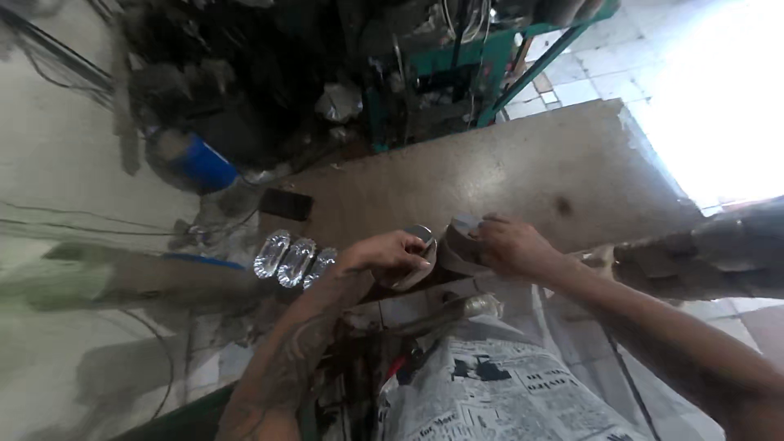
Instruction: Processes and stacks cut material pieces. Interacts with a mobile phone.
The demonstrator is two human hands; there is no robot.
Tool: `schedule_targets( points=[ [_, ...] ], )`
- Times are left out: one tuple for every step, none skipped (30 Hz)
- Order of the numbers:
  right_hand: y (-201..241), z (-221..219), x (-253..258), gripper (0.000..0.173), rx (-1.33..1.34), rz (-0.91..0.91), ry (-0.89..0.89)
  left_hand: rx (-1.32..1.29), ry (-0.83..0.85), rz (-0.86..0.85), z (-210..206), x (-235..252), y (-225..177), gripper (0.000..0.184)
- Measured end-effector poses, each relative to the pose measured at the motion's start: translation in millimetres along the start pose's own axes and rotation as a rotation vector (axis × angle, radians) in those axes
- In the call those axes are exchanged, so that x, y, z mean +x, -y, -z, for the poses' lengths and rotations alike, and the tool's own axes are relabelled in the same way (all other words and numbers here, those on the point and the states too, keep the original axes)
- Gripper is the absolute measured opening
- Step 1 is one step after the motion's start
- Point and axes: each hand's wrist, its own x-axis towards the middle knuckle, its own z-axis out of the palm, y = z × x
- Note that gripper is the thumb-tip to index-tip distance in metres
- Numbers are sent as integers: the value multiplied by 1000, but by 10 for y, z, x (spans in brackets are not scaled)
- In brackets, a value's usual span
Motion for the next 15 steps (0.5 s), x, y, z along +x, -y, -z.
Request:
schedule_targets(
  points=[
    [159, 167, -2, 27, -18, -75, -15, 8, -3, -11, -17, -5, 11, 19],
    [309, 313, -7, 23, -29, -131, -40, 14, -12, -12, -47, -4, 10, 21],
    [426, 415, -7, 23, -38, -171, -49, 22, -27, 6, -65, 3, -13, 31],
    [508, 457, 15, 22, -50, -206, -29, 35, -58, 33, -68, 9, -55, 47],
    [556, 423, 43, 23, -57, -241, 10, 51, -100, 61, -86, 6, -109, 62],
    [600, 328, 41, 24, -47, -281, 49, 74, -161, 65, -156, -29, -150, 66],
    [654, 211, -11, 22, -21, -303, 44, 117, -246, 30, -270, -122, -168, 57],
    [731, 131, -94, 19, 50, -299, -23, 170, -363, -34, -398, -293, -192, 44],
    [811, 74, -183, 22, 182, -280, -132, 176, -513, -100, -549, -528, -230, 37],
    [922, -19, -268, 30, 396, -283, -257, 112, -664, -179, -719, -761, -251, 37],
    [1071, -137, -308, 30, 679, -332, -357, -38, -798, -256, -889, -940, -235, 41],
    [1219, -260, -298, 28, 983, -381, -420, -246, -908, -314, -1060, -1043, -191, 42],
    [1364, -379, -262, 27, 1228, -434, -428, -485, -988, -338, -1234, -1081, -141, 41],
    [1502, -495, -195, 26, 1386, -498, -416, -701, -1045, -318, -1378, -1070, -85, 36],
    [1625, -615, -123, 27, 1472, -553, -390, -860, -1075, -255, -1503, -1053, -11, 35]
  ],
)
